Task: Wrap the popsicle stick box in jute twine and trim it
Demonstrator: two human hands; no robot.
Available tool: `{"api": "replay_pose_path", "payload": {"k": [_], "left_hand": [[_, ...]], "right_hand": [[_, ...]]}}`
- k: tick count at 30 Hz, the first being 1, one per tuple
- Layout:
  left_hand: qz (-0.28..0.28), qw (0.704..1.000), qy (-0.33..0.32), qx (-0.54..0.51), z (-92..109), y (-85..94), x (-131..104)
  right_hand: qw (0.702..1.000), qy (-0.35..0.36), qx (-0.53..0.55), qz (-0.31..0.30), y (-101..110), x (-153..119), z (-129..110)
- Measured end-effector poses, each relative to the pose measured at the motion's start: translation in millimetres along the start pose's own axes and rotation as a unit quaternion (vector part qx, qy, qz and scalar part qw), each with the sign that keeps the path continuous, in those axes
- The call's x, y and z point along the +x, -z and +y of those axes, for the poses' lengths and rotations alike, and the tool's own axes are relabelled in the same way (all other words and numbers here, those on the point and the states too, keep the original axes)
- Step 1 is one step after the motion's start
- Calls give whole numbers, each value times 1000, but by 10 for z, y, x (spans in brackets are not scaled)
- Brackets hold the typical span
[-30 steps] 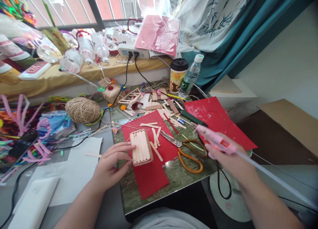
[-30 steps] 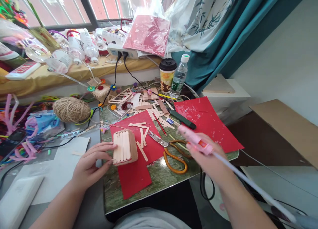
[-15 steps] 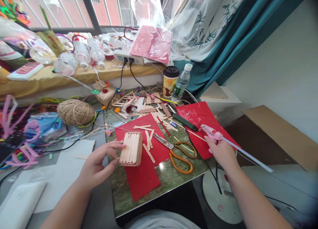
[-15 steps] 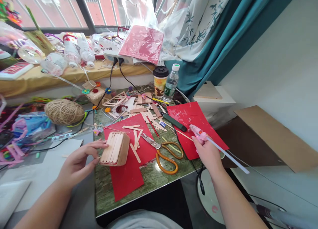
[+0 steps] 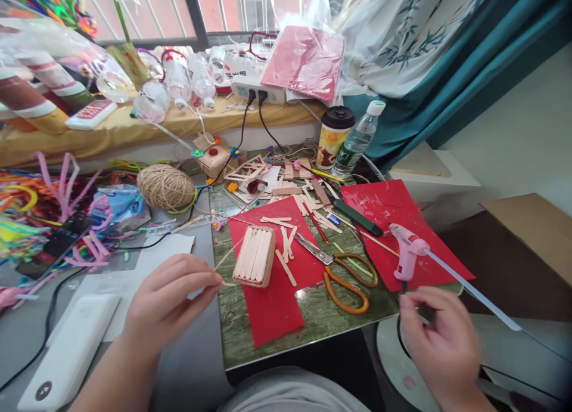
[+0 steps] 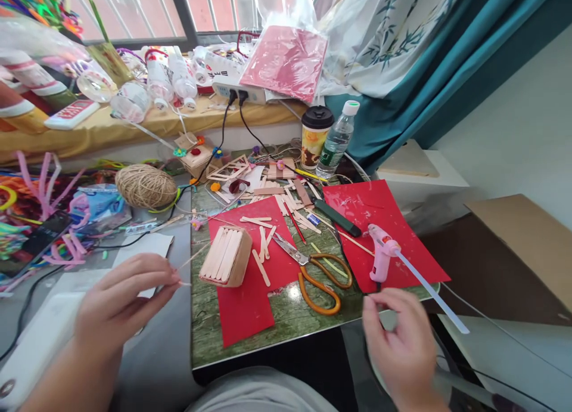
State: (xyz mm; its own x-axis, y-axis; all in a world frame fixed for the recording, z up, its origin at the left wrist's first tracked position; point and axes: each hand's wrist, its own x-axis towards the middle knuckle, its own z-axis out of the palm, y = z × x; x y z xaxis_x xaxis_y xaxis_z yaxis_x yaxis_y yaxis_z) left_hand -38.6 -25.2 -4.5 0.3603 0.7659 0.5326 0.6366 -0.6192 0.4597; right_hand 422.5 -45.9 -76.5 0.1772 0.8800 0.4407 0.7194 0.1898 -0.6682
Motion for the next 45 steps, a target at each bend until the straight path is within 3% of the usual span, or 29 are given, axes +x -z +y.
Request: {"api": "replay_pose_path", "payload": {"k": [1, 2, 5, 8, 10, 15, 19, 25, 32, 45], "left_hand": [[-17, 999, -26, 21, 71, 5, 10], [-35, 997, -50, 44, 141, -2, 22], [-76, 987, -94, 102, 313, -73, 42], [-88, 983, -110, 114, 392, -159, 16], [-87, 983, -114, 115, 398, -202, -15], [-93, 981, -119, 121, 310, -248, -66], [-98, 984, -100, 110, 142, -169, -61], [-155, 987, -29, -15, -49, -39, -41], [-205, 976, -10, -74, -10, -124, -39], [-212, 970, -36, -116, 71, -215, -4]], "right_hand": [[998, 46, 29, -15, -76, -11, -195], [993, 71, 69, -71, -169, -9, -399], [943, 93, 230, -223, -503, 30, -975], [887, 82, 361, -277, -807, 59, -1349], [873, 62, 383, -295, -942, 66, -1461], [875, 30, 360, -322, -1067, 98, -1458], [879, 45, 347, -324, -1098, 175, -1376], [859, 55, 334, -384, -1192, 391, -1326], [847, 61, 341, -404, -1347, 540, -1340], [853, 31, 365, -372, -1476, 456, -1314]]}}
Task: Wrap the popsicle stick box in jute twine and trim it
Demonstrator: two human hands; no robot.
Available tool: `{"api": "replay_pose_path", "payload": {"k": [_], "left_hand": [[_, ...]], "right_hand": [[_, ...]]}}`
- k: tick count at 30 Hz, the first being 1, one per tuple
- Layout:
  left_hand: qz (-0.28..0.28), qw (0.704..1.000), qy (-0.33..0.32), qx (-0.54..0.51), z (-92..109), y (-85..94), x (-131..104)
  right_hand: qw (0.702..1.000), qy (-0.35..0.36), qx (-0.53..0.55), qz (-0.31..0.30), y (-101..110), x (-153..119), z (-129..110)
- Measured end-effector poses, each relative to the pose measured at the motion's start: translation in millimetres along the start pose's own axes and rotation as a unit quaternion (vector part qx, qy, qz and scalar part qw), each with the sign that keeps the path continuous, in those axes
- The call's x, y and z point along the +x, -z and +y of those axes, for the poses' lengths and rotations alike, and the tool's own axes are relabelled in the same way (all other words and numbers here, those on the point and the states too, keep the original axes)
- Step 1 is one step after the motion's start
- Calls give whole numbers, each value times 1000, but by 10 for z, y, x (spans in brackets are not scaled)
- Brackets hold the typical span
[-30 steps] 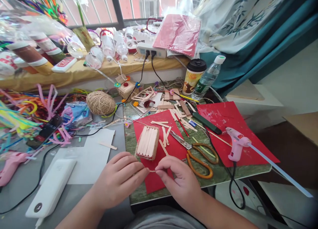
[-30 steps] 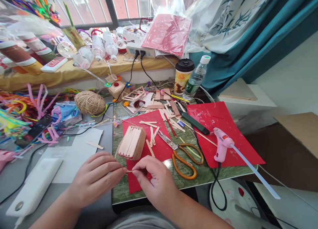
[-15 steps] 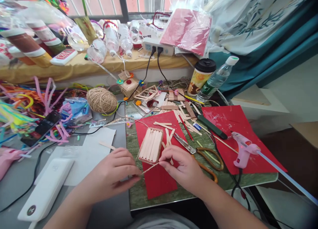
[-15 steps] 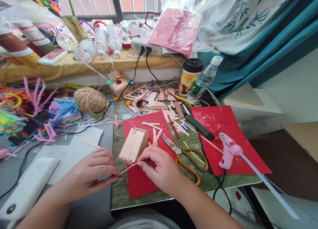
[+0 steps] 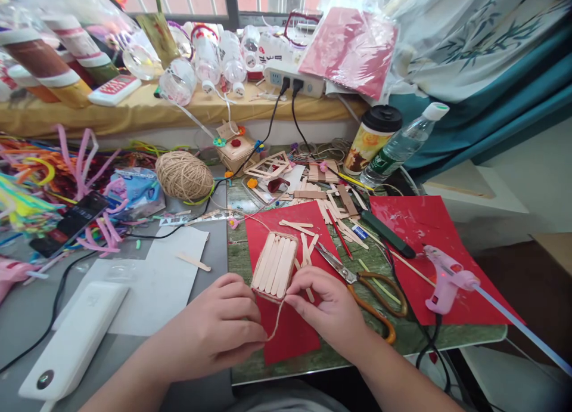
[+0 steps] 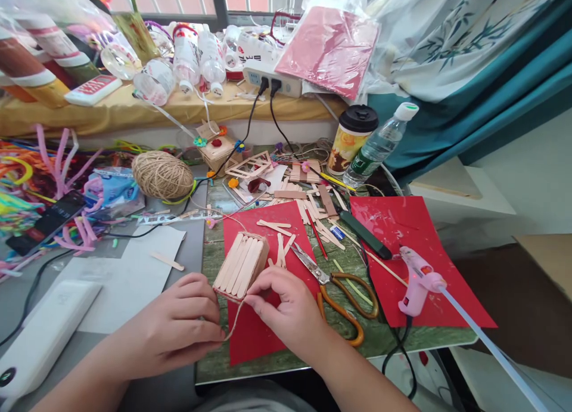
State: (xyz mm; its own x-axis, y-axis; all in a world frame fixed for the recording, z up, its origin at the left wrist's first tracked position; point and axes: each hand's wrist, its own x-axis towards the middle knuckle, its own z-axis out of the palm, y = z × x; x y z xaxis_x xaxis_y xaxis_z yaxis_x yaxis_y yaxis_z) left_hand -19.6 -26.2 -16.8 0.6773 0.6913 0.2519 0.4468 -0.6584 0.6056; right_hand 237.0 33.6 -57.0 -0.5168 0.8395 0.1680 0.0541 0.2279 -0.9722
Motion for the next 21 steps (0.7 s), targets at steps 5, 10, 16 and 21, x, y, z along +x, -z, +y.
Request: {"api": "replay_pose_path", "payload": {"k": [5, 10, 16, 21], "left_hand": [[-3, 1000, -1, 5, -36, -11, -11], [5, 1000, -9, 5, -54, -21, -25], [27, 999, -25, -7, -97, -37, -61], [45, 999, -28, -13, -105, -57, -60]], "right_hand": [[1000, -10, 7, 22, -43, 2, 18], [999, -11, 18, 26, -35, -2, 29], [1000, -4, 18, 23, -13, -29, 71], [998, 32, 12, 47, -32, -34, 105]]}}
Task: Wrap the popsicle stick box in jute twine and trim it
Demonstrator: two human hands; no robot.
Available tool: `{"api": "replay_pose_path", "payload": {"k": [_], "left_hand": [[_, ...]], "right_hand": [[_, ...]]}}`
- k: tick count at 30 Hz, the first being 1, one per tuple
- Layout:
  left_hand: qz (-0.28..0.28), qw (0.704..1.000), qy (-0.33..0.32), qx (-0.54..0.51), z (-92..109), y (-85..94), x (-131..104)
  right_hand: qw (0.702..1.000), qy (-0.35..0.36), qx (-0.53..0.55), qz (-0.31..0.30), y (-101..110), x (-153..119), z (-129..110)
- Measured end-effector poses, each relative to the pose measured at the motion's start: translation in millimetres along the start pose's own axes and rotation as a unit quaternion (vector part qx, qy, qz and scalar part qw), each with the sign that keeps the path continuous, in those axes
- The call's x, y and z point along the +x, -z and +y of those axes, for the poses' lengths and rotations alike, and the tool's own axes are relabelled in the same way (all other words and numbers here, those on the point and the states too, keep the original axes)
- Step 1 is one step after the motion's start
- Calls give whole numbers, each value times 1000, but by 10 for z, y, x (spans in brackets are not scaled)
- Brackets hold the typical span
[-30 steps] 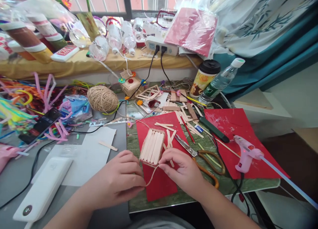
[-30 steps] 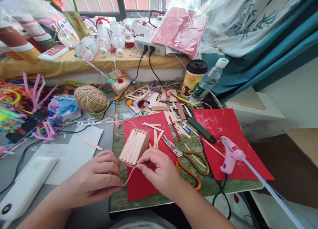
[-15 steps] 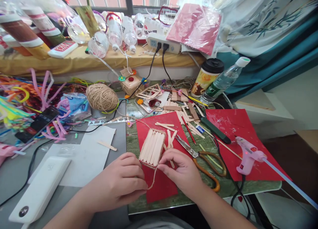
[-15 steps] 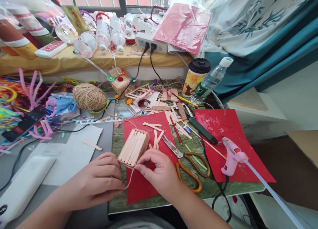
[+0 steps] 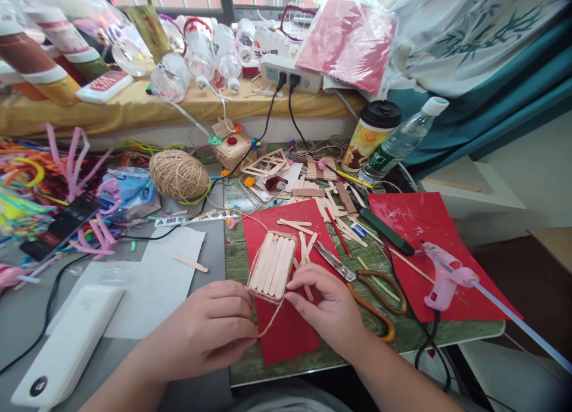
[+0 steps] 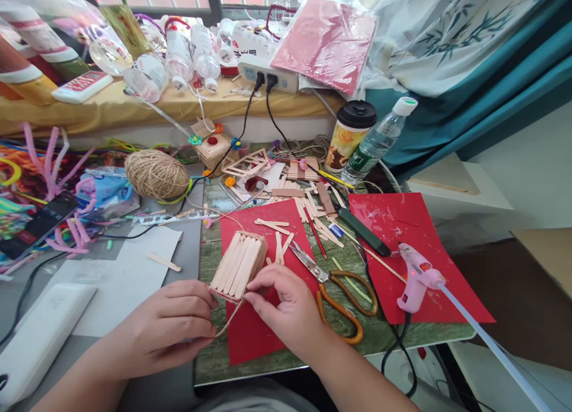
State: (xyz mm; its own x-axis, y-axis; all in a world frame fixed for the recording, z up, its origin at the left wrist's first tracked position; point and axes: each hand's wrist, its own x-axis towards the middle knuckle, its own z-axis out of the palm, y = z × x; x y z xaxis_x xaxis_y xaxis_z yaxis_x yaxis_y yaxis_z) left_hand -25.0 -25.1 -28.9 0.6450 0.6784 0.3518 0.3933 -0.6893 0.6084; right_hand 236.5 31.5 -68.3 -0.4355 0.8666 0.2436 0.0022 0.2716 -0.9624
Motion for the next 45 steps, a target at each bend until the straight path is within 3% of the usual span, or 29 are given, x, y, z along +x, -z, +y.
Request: {"api": "replay_pose_path", "payload": {"k": [6, 17, 34, 45], "left_hand": [[5, 1000, 3, -2, 1, -3, -4], [7, 1000, 18, -12, 8, 13, 9], [44, 997, 31, -58, -27, 29, -36], [71, 989, 82, -96, -151, 13, -125]], "right_hand": [[998, 44, -30, -24, 59, 9, 33], [1000, 11, 3, -19, 26, -3, 55], [1000, 21, -11, -3, 0, -21, 61], [1000, 17, 4, -3, -16, -19, 82]]}}
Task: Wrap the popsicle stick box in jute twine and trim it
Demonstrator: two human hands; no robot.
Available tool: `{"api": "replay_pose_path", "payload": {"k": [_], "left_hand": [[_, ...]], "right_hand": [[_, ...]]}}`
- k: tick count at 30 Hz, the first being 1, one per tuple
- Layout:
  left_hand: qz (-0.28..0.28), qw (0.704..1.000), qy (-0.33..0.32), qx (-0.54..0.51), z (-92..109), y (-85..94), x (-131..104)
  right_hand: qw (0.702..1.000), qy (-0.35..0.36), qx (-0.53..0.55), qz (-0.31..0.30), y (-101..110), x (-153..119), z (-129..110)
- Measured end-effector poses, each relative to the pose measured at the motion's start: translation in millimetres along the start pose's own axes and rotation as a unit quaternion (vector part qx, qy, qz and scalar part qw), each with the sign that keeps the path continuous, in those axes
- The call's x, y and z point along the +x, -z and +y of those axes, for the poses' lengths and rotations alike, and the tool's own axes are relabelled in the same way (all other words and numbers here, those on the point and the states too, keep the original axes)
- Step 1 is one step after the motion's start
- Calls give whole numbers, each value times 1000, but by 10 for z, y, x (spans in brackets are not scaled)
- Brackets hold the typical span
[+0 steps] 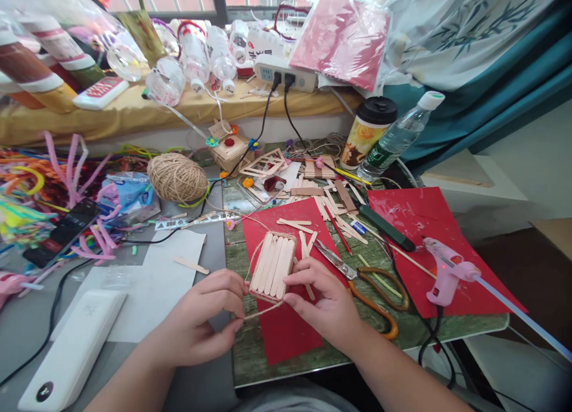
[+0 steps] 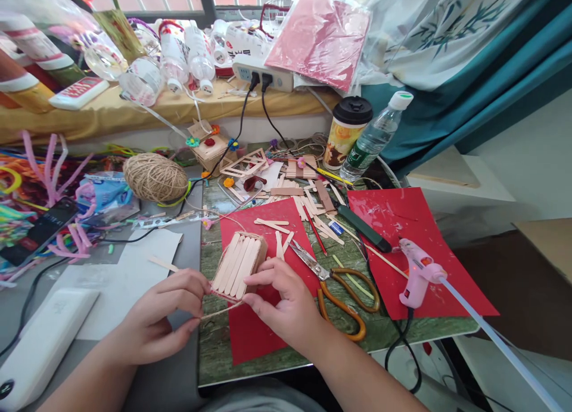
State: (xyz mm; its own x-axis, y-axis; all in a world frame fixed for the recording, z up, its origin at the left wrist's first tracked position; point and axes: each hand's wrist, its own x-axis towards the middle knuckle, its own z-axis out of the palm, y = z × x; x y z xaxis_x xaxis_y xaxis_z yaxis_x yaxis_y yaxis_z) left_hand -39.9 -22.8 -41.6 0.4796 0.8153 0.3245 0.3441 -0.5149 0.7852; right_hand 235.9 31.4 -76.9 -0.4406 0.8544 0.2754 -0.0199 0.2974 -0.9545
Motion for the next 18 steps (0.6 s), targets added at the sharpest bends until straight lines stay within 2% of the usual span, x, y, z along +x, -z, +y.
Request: {"api": "replay_pose_path", "payload": {"k": [7, 18], "left_hand": [[69, 997, 19, 32, -49, 18, 1], [98, 992, 43, 59, -100, -8, 27]], "right_hand": [[1000, 2, 1, 3, -6, -3, 10], [1000, 4, -7, 2, -8, -7, 31]]}}
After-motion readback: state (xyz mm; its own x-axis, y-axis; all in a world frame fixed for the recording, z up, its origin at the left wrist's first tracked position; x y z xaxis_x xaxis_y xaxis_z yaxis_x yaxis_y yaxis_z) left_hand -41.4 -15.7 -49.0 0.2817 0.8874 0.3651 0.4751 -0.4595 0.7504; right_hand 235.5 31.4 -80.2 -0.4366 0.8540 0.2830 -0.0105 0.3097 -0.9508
